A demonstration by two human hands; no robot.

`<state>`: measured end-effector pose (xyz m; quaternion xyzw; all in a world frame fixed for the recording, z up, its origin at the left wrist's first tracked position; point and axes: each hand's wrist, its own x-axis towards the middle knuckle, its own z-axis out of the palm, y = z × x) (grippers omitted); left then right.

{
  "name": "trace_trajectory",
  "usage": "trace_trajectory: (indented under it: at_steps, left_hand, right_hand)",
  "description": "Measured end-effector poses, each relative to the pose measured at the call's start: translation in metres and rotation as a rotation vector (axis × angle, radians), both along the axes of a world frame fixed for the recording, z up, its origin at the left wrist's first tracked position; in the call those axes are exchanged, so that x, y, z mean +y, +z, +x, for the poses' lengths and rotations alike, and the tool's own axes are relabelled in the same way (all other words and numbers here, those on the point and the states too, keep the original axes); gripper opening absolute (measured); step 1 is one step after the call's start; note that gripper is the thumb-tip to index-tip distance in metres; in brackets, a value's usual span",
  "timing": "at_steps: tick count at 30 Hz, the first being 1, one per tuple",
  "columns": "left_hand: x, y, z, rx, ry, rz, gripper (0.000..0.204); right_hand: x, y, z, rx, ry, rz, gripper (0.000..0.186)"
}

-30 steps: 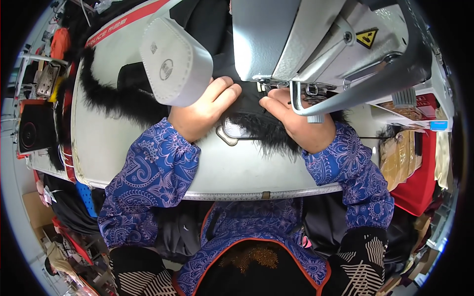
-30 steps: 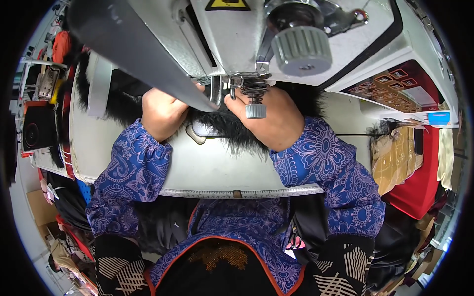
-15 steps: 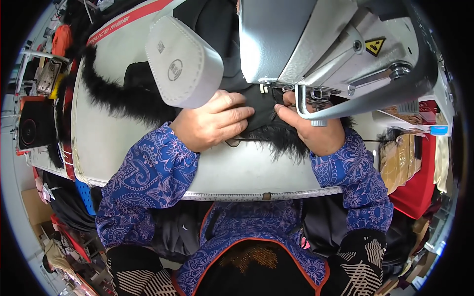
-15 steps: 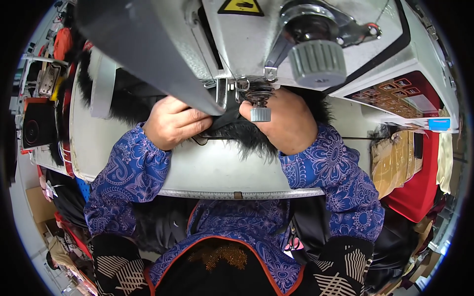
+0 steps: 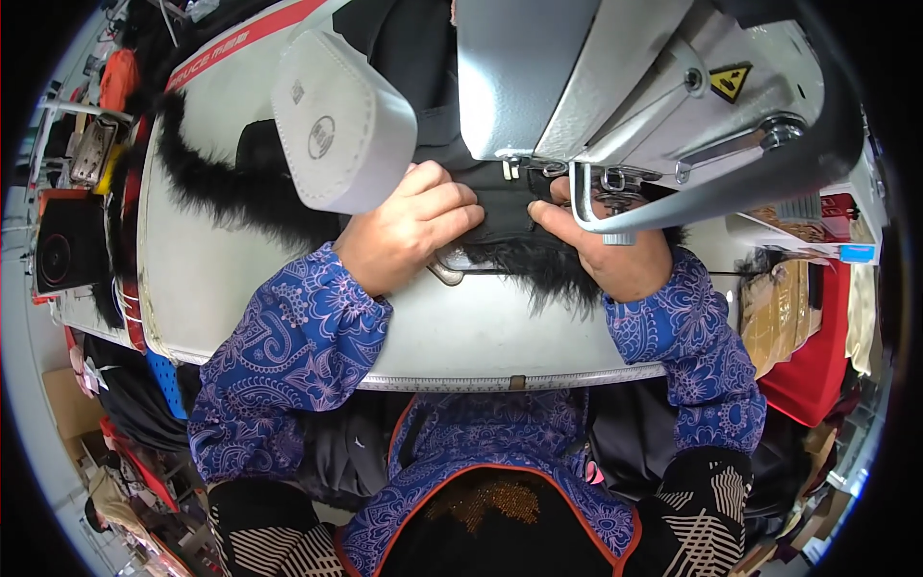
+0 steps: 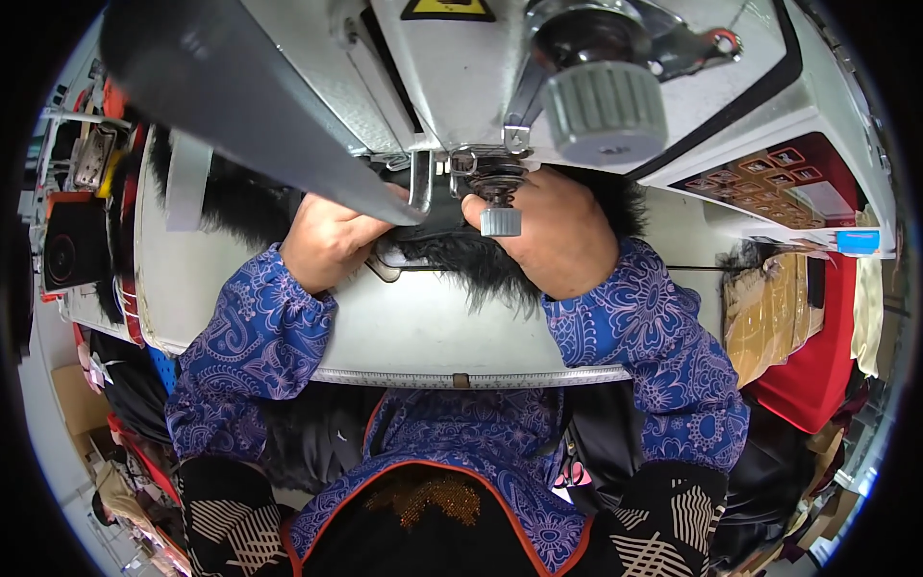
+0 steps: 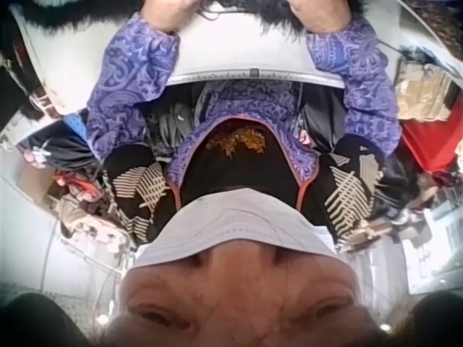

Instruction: Sew fur trim onto a piece of clothing using an industrial sewing machine.

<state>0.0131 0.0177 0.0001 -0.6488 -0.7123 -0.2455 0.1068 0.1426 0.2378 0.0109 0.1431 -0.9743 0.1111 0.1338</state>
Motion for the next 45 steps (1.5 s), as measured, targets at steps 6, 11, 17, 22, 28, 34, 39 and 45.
trace_trajectory:
  at_steps: [6,11,17,22,28,34,39,45]
  left_hand:
    - [-0.005,-0.005,0.002,-0.091,-0.064,-0.017,0.025]
    - [0.006,-0.008,-0.009,-0.014,-0.006,-0.071,0.023]
    - [0.010,-0.010,-0.013,0.089,-0.156,-0.012,0.024]
    - [0.014,-0.003,-0.016,0.002,-0.074,-0.031,0.024]
    - [0.015,-0.009,-0.017,-0.032,-0.097,-0.071,0.024]
    - [0.014,-0.011,-0.020,0.019,-0.025,-0.064,0.027]
    - [0.014,-0.009,-0.024,0.082,-0.082,-0.187,0.030]
    - [0.013,-0.001,-0.019,-0.003,-0.059,-0.189,0.030]
  right_hand:
    - [0.001,0.001,-0.002,-0.008,0.006,-0.018,0.032]
    - [0.007,-0.011,-0.005,0.051,-0.051,-0.243,0.036]
    - [0.009,-0.008,-0.009,0.000,-0.100,-0.292,0.017]
    - [0.018,-0.025,-0.010,-0.093,-0.182,-0.486,0.014]
    - [0.027,-0.044,-0.007,-0.139,-0.267,-0.358,0.015]
    - [0.023,-0.028,-0.011,-0.273,-0.332,-0.304,0.018]
    - [0.024,-0.034,-0.001,-0.042,-0.238,-0.229,0.013]
    - [0.024,-0.030,-0.004,-0.115,-0.232,0.088,0.024]
